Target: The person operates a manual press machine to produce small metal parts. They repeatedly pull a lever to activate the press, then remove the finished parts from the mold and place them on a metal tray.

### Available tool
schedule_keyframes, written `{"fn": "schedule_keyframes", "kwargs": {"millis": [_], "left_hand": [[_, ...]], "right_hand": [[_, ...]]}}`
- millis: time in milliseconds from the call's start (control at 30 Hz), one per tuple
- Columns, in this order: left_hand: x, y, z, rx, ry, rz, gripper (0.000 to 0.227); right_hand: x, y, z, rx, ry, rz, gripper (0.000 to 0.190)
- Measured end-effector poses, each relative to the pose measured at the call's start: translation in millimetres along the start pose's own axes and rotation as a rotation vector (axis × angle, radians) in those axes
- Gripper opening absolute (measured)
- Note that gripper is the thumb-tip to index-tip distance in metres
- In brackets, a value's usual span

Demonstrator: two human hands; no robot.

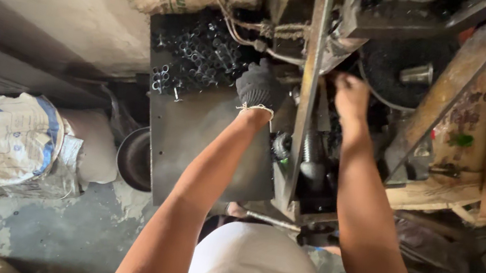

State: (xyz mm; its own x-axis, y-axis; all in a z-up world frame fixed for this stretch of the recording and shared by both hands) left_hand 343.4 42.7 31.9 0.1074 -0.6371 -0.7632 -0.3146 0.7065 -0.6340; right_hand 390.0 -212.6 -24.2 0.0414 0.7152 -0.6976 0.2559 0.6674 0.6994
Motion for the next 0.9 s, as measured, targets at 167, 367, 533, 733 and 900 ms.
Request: {"fn": "schedule_keyframes", "kwargs": {"millis": [167, 367, 533, 733, 900], "left_hand": [[-37.5, 18.2, -37.5, -0.006, 0.061, -0.057, 0.058], [-88.9, 84.1, -96.8, 0.054, 0.146, -0.004, 0.069], [-109.6, 149.8, -173.7, 0.356, -0.031, -0.073, 0.078], [-92.8, 188.9, -182.7, 0.576, -0.131, -0.236, 0.099], [-74.6, 185.0, -156.3, 0.528, -0.028, -0.388, 0.107]], "right_hand": [[-50.9, 45.9, -102.7, -0.255, -0.157, 0.480, 0.028], [-69.1, 57.5, -258.8, -0.371, -0.009, 0.070, 0.024], [-65.5, 59.3, -293.3, -0.437, -0.145, -0.050, 0.017], [-61.0, 58.3, -296.3, -0.482, -0.327, -0.230, 0.012], [-57.3, 52.5, -294.6, -0.419, -0.316, -0.259, 0.012]]}}
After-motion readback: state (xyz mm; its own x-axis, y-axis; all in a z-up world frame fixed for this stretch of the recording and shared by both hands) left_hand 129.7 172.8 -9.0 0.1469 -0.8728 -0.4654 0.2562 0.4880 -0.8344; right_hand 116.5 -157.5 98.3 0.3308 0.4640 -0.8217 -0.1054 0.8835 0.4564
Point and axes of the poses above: each hand's wrist, its own z-axis towards the middle knuckle, its own x-axis out of the palm, y = z × x, the point moved 3 cm from there along z, towards the middle knuckle, and after that the axes turned 11 degrees about -z, right-handed, at the moved point
